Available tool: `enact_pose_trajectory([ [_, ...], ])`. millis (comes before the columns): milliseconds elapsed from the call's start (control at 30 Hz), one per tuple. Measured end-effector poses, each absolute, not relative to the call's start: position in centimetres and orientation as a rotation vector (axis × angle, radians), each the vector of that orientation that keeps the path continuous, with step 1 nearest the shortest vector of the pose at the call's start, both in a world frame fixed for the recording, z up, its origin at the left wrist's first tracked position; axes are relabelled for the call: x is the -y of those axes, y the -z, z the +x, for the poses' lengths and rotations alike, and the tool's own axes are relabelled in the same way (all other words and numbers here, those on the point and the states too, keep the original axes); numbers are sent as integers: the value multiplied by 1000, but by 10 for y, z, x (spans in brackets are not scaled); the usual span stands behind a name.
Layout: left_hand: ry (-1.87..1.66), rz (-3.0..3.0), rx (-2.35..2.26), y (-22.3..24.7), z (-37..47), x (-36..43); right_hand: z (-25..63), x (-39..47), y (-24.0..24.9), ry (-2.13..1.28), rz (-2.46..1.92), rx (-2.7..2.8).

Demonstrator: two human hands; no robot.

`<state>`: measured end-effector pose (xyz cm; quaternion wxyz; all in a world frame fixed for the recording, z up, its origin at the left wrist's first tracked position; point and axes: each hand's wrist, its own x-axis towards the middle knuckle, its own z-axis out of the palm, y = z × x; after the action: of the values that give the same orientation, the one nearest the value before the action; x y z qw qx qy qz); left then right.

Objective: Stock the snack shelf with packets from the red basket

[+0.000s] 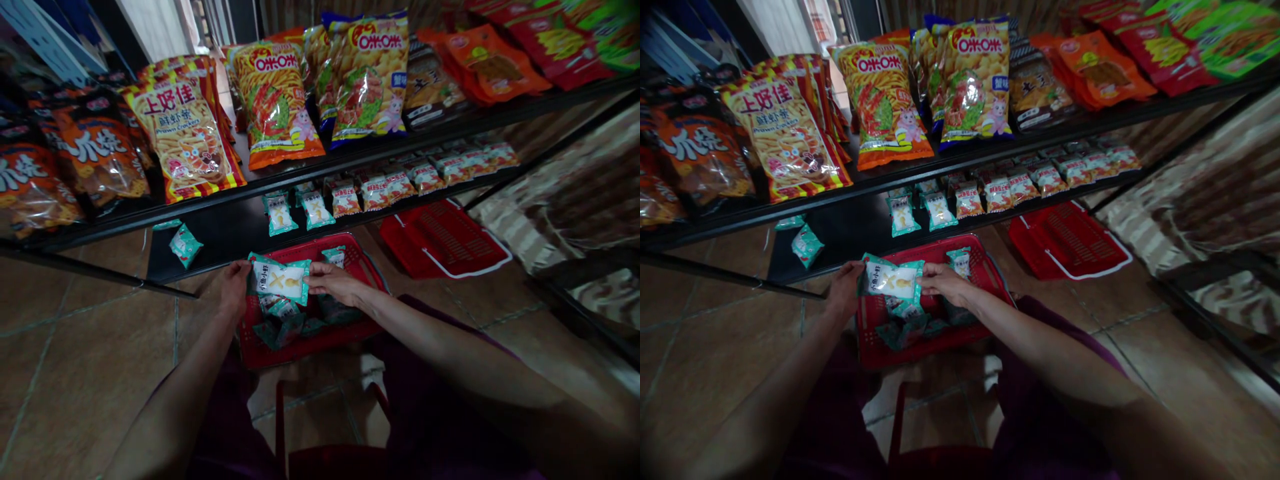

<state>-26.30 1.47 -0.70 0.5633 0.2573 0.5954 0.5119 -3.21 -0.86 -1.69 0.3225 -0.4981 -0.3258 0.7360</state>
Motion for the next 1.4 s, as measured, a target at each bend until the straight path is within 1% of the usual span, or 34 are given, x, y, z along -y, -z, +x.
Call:
enact_pose_trajectory([
  [200,-1030,623,-1207,-7,-271,-19,-30,8,15,-1886,-1356,963],
  [367,-1133,673,-1330,3,-273,-21,-33,11,9,-1844,-1348,985],
  [567,-1196,975,-1609,12,-272,-25,-40,13,4,-1797,-1313,967],
  [700,-1187,1137,-1601,12,-269,-28,-40,13,0,-1814,-1255,979],
  [900,-1164,1310,-1540,9,-266,-30,-34,11,-7,-1725,-1260,938],
  [1033,-1146,1234,-1576,11,-261,-26,-32,12,-4,-1658,-1283,939],
  [1200,-1171,898,-1547,10,-255,-26,-33,16,1,-1621,-1282,836],
  [1400,-1025,766,-1432,13,-264,-34,-34,20,1,-1665,-1319,689],
])
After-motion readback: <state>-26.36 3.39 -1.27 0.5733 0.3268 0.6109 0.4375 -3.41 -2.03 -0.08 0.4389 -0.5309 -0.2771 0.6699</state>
